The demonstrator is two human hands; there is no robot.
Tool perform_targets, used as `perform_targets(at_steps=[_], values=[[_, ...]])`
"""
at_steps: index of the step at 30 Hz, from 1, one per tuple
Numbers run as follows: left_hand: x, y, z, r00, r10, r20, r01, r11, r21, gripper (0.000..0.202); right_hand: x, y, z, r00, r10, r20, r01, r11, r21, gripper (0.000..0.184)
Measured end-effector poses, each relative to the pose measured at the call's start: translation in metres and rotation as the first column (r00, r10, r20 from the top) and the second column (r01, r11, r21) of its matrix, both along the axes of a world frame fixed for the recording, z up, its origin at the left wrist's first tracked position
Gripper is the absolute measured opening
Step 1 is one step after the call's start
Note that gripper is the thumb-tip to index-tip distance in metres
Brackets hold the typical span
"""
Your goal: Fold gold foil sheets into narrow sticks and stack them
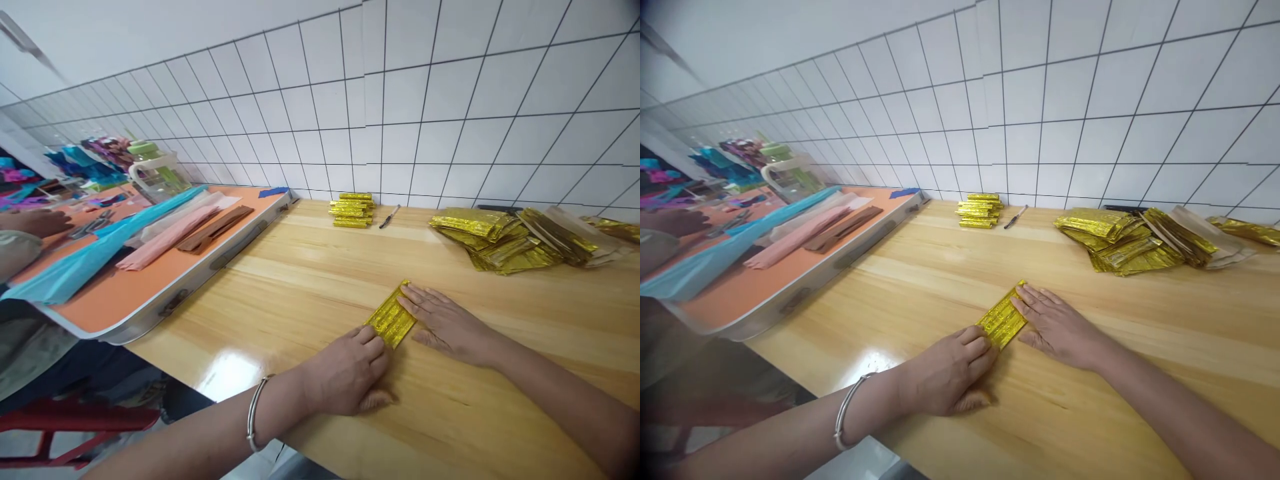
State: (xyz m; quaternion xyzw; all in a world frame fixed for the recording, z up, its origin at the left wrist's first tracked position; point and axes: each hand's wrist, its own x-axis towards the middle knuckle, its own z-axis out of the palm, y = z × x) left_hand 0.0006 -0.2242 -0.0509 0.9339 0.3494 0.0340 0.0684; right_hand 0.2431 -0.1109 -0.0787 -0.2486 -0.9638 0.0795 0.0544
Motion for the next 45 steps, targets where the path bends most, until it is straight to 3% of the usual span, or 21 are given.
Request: perform_targets(at_steps=[12,20,30,37,41,45], values=[[0.007,0.003,0.005,1.000,0.014,0.007,-0.014,1.000,-0.004,0.045,0.002,0.020,0.005,1.000,0.028,-0.002,-0.029,0.996,-0.083,0.060],[0.008,-0.001,0.011,0.999,0.041,0.020,-0.040,0.998,-0.039,0.045,-0.023,0.009,0.012,0.987,-0.158,0.013,0.157,0.987,0.021,0.056],[0.010,0.000,0.004,0.997,0.070,0.033,-0.069,0.997,-0.048,0.044,-0.019,0.024,-0.004,0.983,-0.186,0.005,0.186,0.982,0.018,0.057],[0.028,0.004,0.003,0.987,0.157,0.045,-0.159,0.986,0.045,0.040,-0.024,0.044,0.015,0.989,-0.143,0.045,0.146,0.987,-0.063,0.055],[0.031,0.002,0.002,0.985,0.163,0.050,-0.166,0.984,0.059,0.040,-0.046,0.030,0.020,0.951,-0.304,0.052,0.302,0.952,0.045,0.061],[0.029,0.002,0.002,0.989,0.148,0.029,-0.149,0.987,0.055,0.045,-0.071,0.014,0.008,0.925,-0.379,0.032,0.374,0.921,0.105,0.066]])
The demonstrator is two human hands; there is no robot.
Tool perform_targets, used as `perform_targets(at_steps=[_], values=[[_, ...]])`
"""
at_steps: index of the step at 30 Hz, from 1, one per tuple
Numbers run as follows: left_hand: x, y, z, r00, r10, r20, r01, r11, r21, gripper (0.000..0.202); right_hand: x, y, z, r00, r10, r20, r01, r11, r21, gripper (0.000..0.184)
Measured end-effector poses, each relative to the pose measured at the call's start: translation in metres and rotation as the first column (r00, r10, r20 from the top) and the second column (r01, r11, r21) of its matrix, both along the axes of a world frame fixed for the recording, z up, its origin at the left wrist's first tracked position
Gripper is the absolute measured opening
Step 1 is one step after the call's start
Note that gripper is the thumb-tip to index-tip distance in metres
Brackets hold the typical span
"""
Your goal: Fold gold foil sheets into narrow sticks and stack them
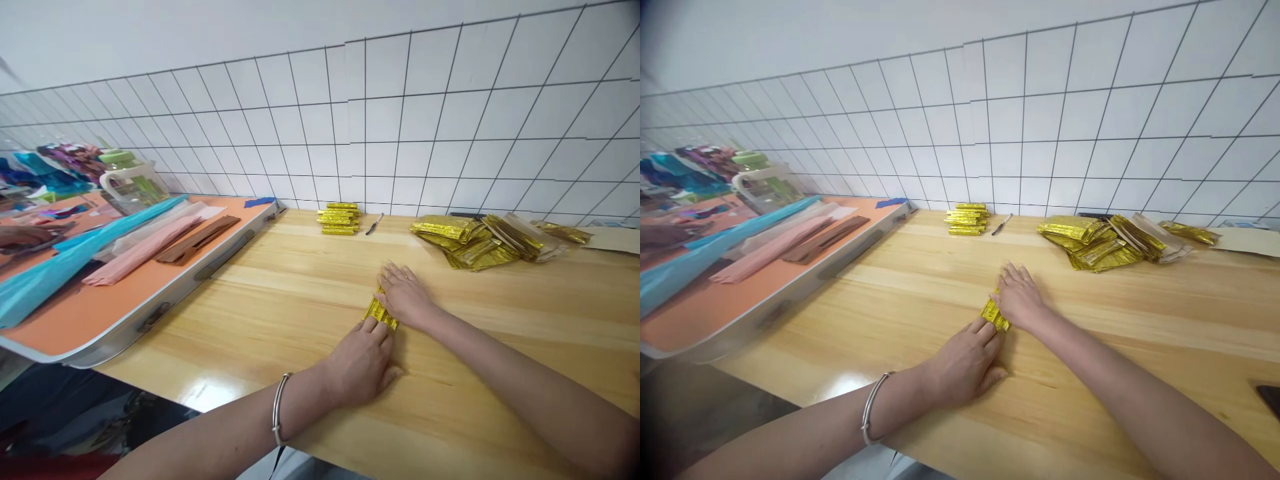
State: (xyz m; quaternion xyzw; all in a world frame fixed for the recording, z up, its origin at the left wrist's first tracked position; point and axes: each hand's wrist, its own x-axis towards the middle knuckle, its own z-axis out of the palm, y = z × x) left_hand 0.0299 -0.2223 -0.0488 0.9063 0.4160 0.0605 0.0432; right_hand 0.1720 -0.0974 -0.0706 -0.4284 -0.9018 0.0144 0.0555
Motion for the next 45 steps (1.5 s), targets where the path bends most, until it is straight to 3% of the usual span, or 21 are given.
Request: perform_targets(at_steps=[7,14,20,25,28,33,38,45], values=[[-0.002,-0.009,0.003,0.996,-0.006,-0.087,0.007,1.000,0.007,0.068,-0.007,0.001,-0.019,1.000,-0.019,-0.019,0.019,0.999,-0.034,0.074],[-0.006,-0.007,-0.001,0.995,-0.047,-0.092,0.043,0.998,-0.048,0.082,-0.009,0.031,-0.018,0.999,-0.040,-0.012,0.039,0.998,-0.053,0.074],[-0.023,0.001,0.005,0.991,-0.137,-0.010,0.133,0.979,-0.157,0.081,-0.007,0.040,-0.015,0.999,0.040,0.001,-0.040,0.998,-0.041,0.069],[-0.046,0.020,0.005,0.946,-0.284,0.154,0.308,0.937,-0.165,0.061,-0.009,0.037,-0.014,0.998,0.055,0.021,-0.055,0.998,0.008,0.069],[-0.057,0.039,0.000,0.938,-0.297,0.178,0.318,0.943,-0.102,0.051,-0.011,0.037,-0.014,0.998,0.044,0.033,-0.045,0.999,0.019,0.068],[-0.066,0.055,-0.009,0.945,-0.311,0.105,0.327,0.922,-0.210,0.075,-0.012,0.036,-0.014,0.999,0.039,0.035,-0.040,0.999,0.027,0.067],[-0.071,0.046,-0.006,0.950,-0.306,0.060,0.311,0.909,-0.278,0.079,-0.012,0.037,-0.015,0.998,0.052,0.019,-0.053,0.998,0.032,0.068],[-0.092,0.032,0.005,0.944,-0.323,0.060,0.327,0.903,-0.278,0.077,-0.010,0.036,-0.016,0.998,0.056,0.015,-0.056,0.998,0.041,0.068]])
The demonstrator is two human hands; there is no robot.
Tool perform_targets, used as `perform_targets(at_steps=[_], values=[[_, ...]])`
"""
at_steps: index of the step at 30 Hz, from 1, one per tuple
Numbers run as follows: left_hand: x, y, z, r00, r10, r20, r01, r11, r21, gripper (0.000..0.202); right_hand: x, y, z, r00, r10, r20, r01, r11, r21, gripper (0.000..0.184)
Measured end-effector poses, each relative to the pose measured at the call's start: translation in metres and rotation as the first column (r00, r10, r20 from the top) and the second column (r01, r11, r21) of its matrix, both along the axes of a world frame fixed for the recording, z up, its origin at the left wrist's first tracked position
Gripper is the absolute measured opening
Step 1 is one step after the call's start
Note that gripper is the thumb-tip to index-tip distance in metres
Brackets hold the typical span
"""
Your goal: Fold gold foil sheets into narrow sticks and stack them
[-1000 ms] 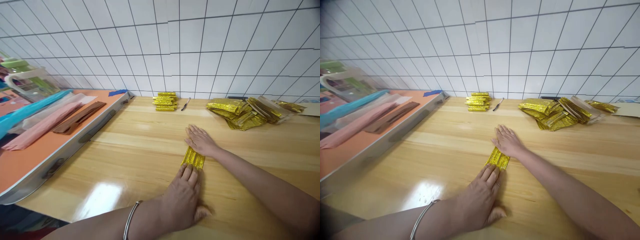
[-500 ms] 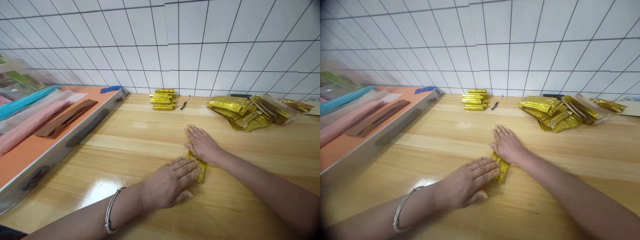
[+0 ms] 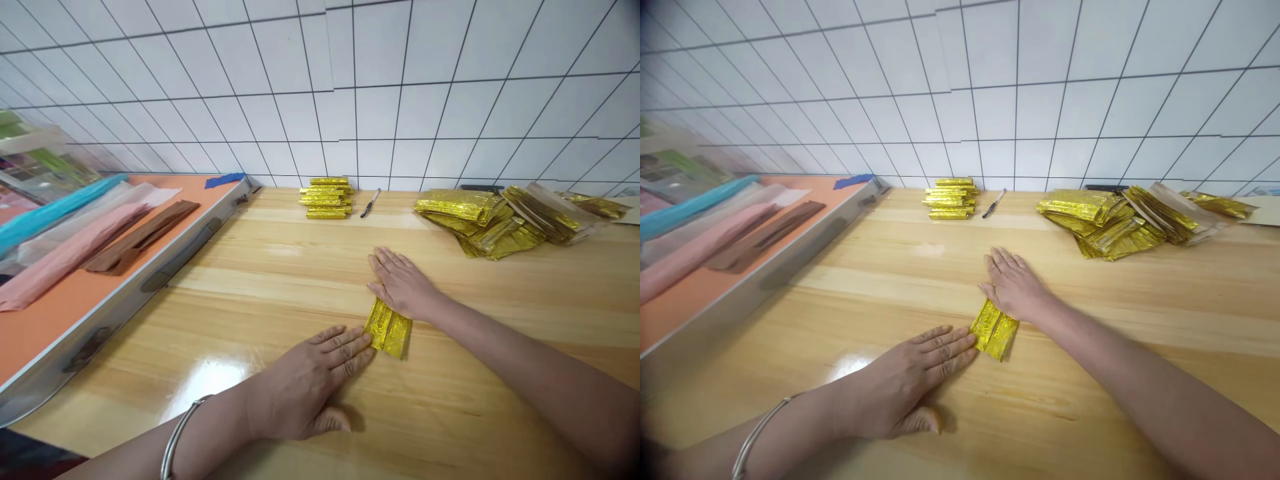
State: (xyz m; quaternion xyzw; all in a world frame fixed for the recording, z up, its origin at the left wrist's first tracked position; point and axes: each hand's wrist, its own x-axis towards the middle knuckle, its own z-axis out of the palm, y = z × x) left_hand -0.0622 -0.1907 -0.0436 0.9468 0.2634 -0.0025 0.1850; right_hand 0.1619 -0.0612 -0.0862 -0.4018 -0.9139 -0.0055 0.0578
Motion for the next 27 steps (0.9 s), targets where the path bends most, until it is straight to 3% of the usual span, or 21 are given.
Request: perform_targets(at_steps=[5,9,12,15,20,27], values=[[-0.008,0.018,0.005,0.986,-0.135,0.097,0.118,0.980,0.157,0.054,0.000,0.003,-0.003,1.000,0.021,-0.015,-0.021,1.000,-0.008,0.070],[0.017,0.046,0.014,0.964,-0.227,0.140,0.185,0.947,0.262,0.049,-0.002,0.011,-0.007,0.999,0.043,-0.016,-0.044,0.999,-0.026,0.069],[0.041,0.061,0.017,0.944,-0.314,0.102,0.288,0.934,0.214,0.048,-0.003,0.014,-0.008,0.999,0.032,0.009,-0.031,0.998,-0.048,0.067],[0.058,0.065,0.008,0.914,-0.399,0.076,0.391,0.914,0.105,0.060,-0.002,0.012,-0.006,0.999,0.037,0.004,-0.037,0.999,-0.037,0.068],[0.062,0.055,-0.008,0.906,-0.401,0.138,0.397,0.916,0.058,0.081,0.002,0.007,-0.005,0.997,0.065,-0.033,-0.066,0.998,-0.020,0.070],[0.065,0.050,-0.005,0.938,-0.339,0.077,0.336,0.941,0.044,0.089,0.001,0.031,-0.001,0.970,0.239,-0.040,-0.241,0.970,-0.044,0.073]])
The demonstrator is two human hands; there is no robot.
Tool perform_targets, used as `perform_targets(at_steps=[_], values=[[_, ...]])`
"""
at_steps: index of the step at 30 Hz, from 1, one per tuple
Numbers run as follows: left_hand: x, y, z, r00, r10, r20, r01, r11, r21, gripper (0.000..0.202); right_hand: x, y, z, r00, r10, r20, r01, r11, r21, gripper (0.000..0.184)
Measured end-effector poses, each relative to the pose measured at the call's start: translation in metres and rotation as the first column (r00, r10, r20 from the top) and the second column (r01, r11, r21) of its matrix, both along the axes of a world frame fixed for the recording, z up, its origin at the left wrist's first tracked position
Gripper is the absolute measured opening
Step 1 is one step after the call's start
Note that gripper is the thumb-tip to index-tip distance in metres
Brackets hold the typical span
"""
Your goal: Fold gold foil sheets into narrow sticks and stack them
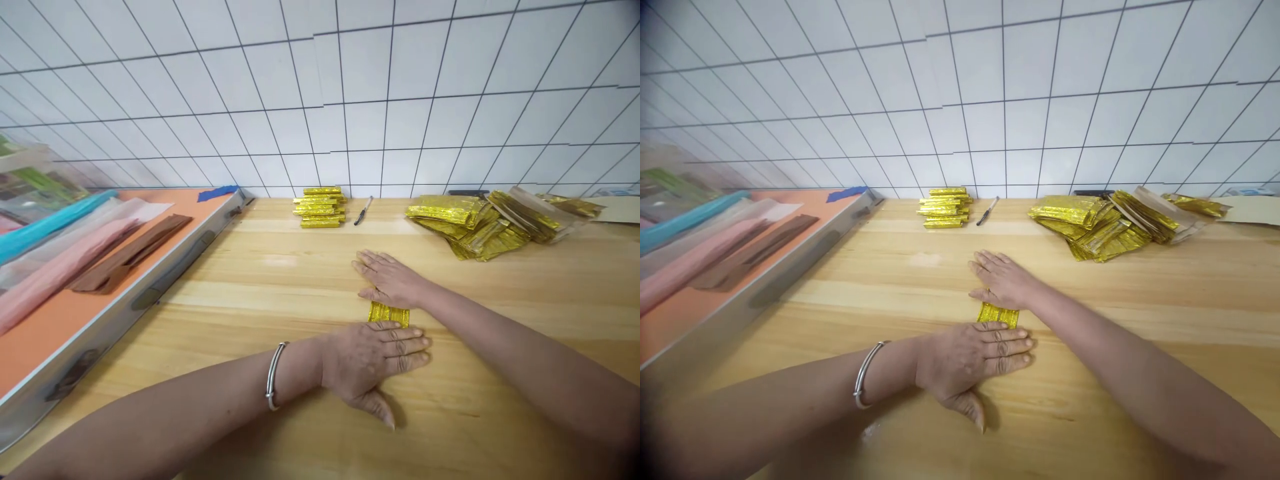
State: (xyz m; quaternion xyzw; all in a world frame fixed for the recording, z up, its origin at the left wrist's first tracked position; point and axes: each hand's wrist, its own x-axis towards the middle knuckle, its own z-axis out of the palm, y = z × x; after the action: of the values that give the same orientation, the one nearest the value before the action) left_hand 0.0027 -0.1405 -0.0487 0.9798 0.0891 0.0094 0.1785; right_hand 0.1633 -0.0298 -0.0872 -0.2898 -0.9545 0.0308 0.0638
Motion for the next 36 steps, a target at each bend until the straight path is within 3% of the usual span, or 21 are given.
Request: perform_targets(at_steps=[3,7,11,13,16,20,23,28,36], values=[[0.003,-0.003,-0.001,1.000,0.025,0.004,-0.025,0.999,0.023,0.090,-0.005,0.020,-0.001,0.999,0.049,0.021,-0.048,0.999,-0.015,0.068],[0.004,-0.008,-0.002,0.999,0.035,0.003,-0.035,0.997,0.062,0.087,-0.011,0.045,0.002,0.998,-0.055,0.010,0.055,0.998,0.006,0.063],[0.004,-0.011,-0.001,0.999,0.030,-0.010,-0.029,0.996,0.084,0.086,-0.002,0.056,0.022,0.982,-0.174,-0.068,0.179,0.981,0.077,0.062],[0.004,-0.011,0.000,0.999,0.038,-0.008,-0.037,0.996,0.084,0.086,0.007,0.048,0.033,0.969,-0.219,-0.110,0.230,0.968,0.099,0.063],[0.003,-0.011,0.001,0.999,0.051,0.007,-0.051,0.996,0.068,0.085,0.021,0.017,0.038,0.965,-0.225,-0.133,0.240,0.965,0.107,0.061],[0.002,-0.009,-0.001,0.998,0.053,0.046,-0.055,0.998,0.042,0.085,0.029,-0.037,0.025,0.988,-0.144,-0.054,0.145,0.989,0.012,0.057],[0.001,-0.008,-0.003,0.996,0.065,0.061,-0.068,0.997,0.041,0.089,0.029,-0.057,0.014,0.988,-0.156,0.006,0.156,0.986,-0.057,0.058],[-0.002,-0.009,0.001,0.995,0.089,0.042,-0.090,0.995,0.037,0.088,0.029,-0.050,0.009,0.983,-0.181,0.043,0.182,0.983,-0.034,0.061],[-0.006,-0.026,0.006,0.994,0.104,-0.032,-0.104,0.995,-0.004,0.083,0.034,-0.033,0.005,0.993,-0.106,0.052,0.107,0.994,-0.019,0.066]])
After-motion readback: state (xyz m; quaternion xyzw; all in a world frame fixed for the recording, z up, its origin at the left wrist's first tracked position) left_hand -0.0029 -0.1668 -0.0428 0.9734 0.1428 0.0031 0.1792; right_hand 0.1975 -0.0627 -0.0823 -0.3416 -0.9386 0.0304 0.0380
